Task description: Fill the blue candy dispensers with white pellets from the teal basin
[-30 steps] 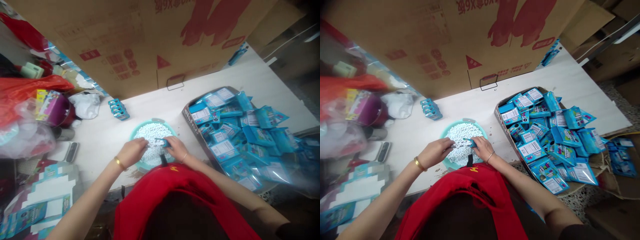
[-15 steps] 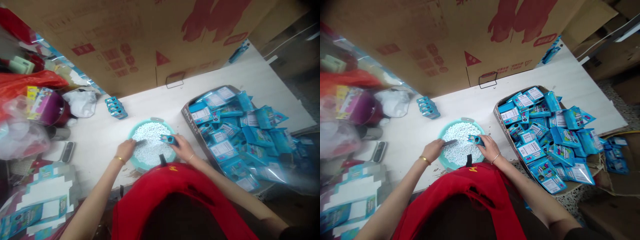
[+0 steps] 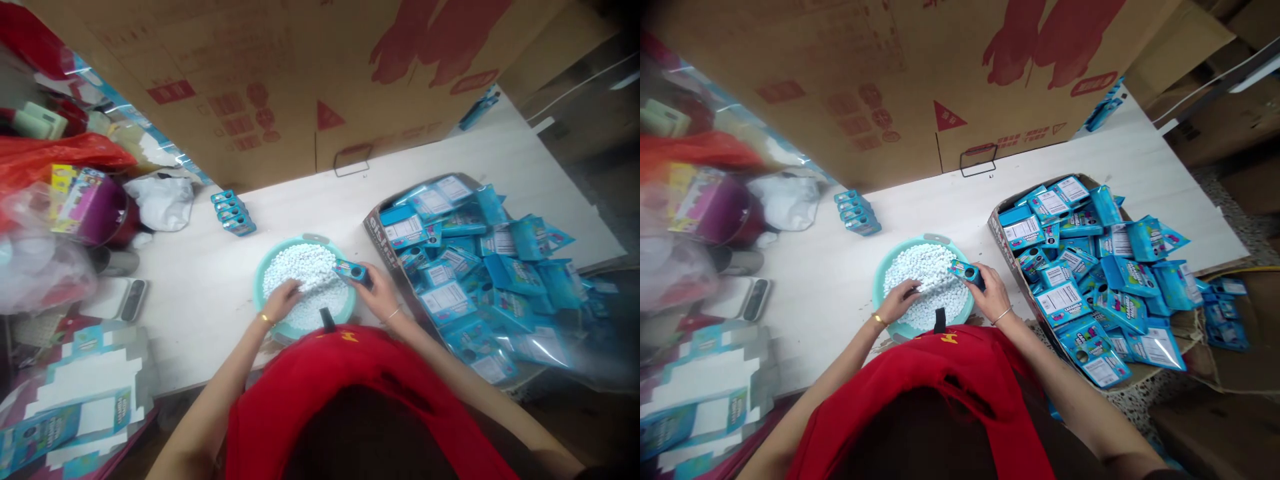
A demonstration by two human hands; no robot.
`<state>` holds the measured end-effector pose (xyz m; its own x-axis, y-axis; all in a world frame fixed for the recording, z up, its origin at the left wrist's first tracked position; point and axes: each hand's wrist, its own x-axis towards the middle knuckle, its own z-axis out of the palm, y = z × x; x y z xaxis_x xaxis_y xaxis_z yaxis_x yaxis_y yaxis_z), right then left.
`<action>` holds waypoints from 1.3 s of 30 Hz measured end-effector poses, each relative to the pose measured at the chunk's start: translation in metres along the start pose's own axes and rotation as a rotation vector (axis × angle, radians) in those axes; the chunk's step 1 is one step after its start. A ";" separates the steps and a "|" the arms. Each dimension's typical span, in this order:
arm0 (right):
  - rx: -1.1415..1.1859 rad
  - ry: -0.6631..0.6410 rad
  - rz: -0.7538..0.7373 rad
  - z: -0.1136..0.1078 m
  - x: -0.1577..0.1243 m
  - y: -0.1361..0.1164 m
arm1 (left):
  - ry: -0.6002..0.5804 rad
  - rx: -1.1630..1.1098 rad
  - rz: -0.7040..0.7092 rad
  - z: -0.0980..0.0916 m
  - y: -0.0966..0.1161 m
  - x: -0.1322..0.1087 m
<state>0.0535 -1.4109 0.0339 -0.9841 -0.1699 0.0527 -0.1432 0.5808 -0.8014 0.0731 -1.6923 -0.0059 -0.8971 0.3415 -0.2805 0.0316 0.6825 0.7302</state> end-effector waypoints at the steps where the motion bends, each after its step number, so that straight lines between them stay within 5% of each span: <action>1: -0.021 -0.001 -0.025 0.001 0.000 0.000 | 0.009 -0.013 0.025 -0.015 0.006 -0.007; 5: -0.105 -0.066 -0.155 0.013 0.003 -0.003 | -0.011 0.061 0.094 -0.068 0.043 -0.027; 8: -0.140 -0.144 -0.240 0.023 0.005 -0.011 | -0.076 0.206 0.112 -0.088 0.076 -0.027; 15: -0.151 -0.201 -0.316 0.035 0.005 -0.023 | -0.258 0.790 -0.016 -0.097 0.157 -0.017; 19: -0.125 -0.203 -0.311 0.035 0.005 -0.020 | -0.255 0.883 0.019 -0.102 0.182 -0.020; 22: -0.125 -0.190 -0.284 0.032 0.004 -0.016 | -0.179 0.843 -0.033 -0.107 0.155 -0.024; 25: -0.111 -0.145 -0.229 0.026 0.003 -0.010 | -0.119 0.728 -0.162 -0.096 0.087 -0.024; 28: -0.089 -0.084 -0.150 0.017 0.001 -0.005 | -0.152 0.548 -0.259 -0.056 0.018 -0.017; 30: -0.079 -0.056 -0.114 0.011 0.000 -0.003 | -0.135 0.421 -0.229 -0.018 -0.008 -0.007; 35: -0.065 -0.002 -0.050 0.000 0.001 -0.004 | -0.084 0.253 -0.141 0.056 -0.007 0.026; 39: -0.051 0.001 -0.016 -0.005 0.002 -0.006 | -0.075 0.155 -0.098 0.052 -0.001 0.025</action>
<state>0.0522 -1.4110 0.0414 -0.9816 -0.1791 0.0659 -0.1643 0.6179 -0.7689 0.0738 -1.6509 -0.0458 -0.8638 0.3118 -0.3957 0.0183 0.8043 0.5939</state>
